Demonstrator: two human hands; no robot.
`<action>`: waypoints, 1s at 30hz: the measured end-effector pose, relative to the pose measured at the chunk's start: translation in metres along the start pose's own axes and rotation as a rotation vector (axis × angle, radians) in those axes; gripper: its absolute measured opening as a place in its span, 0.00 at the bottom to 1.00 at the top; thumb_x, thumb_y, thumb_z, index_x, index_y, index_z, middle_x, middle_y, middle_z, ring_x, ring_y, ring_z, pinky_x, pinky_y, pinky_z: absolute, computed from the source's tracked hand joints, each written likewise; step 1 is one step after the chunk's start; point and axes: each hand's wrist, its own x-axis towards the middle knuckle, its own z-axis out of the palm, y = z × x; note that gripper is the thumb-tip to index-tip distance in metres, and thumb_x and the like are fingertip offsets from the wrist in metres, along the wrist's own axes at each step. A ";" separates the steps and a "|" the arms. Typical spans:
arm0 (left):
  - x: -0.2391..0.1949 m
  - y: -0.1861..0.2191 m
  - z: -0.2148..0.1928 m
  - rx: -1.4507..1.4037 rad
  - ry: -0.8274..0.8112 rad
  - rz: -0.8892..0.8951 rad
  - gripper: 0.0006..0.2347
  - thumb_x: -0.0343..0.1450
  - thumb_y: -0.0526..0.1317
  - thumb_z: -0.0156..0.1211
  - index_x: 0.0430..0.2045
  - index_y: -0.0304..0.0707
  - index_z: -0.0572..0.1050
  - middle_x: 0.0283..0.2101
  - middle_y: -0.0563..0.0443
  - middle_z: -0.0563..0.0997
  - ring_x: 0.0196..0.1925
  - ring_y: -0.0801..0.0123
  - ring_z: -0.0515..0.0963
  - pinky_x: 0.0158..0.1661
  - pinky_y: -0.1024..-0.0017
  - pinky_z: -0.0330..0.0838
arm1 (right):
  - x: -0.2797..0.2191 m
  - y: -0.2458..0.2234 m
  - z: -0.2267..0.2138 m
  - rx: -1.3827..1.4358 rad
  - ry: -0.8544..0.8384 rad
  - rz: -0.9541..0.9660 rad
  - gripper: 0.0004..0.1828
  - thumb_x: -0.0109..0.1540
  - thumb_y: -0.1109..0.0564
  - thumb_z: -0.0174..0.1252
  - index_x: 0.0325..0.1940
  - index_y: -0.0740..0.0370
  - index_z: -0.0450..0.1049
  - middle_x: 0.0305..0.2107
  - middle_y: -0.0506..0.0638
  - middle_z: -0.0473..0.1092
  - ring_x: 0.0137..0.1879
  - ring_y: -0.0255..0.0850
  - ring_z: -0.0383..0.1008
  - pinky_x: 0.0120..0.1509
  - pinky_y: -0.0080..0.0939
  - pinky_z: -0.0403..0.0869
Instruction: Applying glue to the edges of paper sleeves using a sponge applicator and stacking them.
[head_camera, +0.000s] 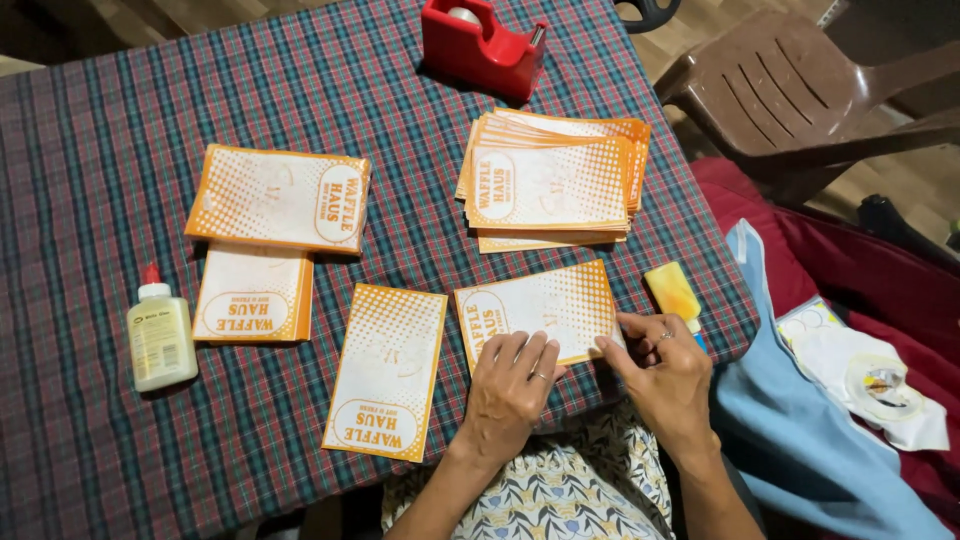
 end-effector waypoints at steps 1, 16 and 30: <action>-0.002 0.000 0.001 0.000 -0.002 0.001 0.12 0.71 0.38 0.70 0.41 0.27 0.78 0.42 0.38 0.82 0.45 0.52 0.81 0.44 0.59 0.76 | 0.000 -0.001 0.000 0.001 0.000 0.002 0.18 0.56 0.56 0.74 0.48 0.63 0.81 0.34 0.51 0.74 0.32 0.37 0.73 0.34 0.37 0.73; -0.006 -0.003 0.005 -0.051 -0.056 -0.036 0.16 0.68 0.37 0.74 0.43 0.25 0.78 0.47 0.35 0.83 0.53 0.45 0.81 0.52 0.52 0.76 | -0.002 0.012 -0.010 0.036 -0.098 0.012 0.20 0.56 0.67 0.66 0.53 0.62 0.80 0.45 0.51 0.78 0.44 0.39 0.79 0.51 0.39 0.78; -0.006 0.000 0.010 -0.004 -0.049 -0.056 0.16 0.68 0.40 0.75 0.43 0.28 0.78 0.46 0.36 0.83 0.51 0.46 0.82 0.50 0.53 0.76 | -0.004 0.006 -0.009 0.096 -0.062 -0.031 0.23 0.56 0.75 0.61 0.54 0.64 0.77 0.47 0.56 0.75 0.49 0.42 0.77 0.56 0.38 0.77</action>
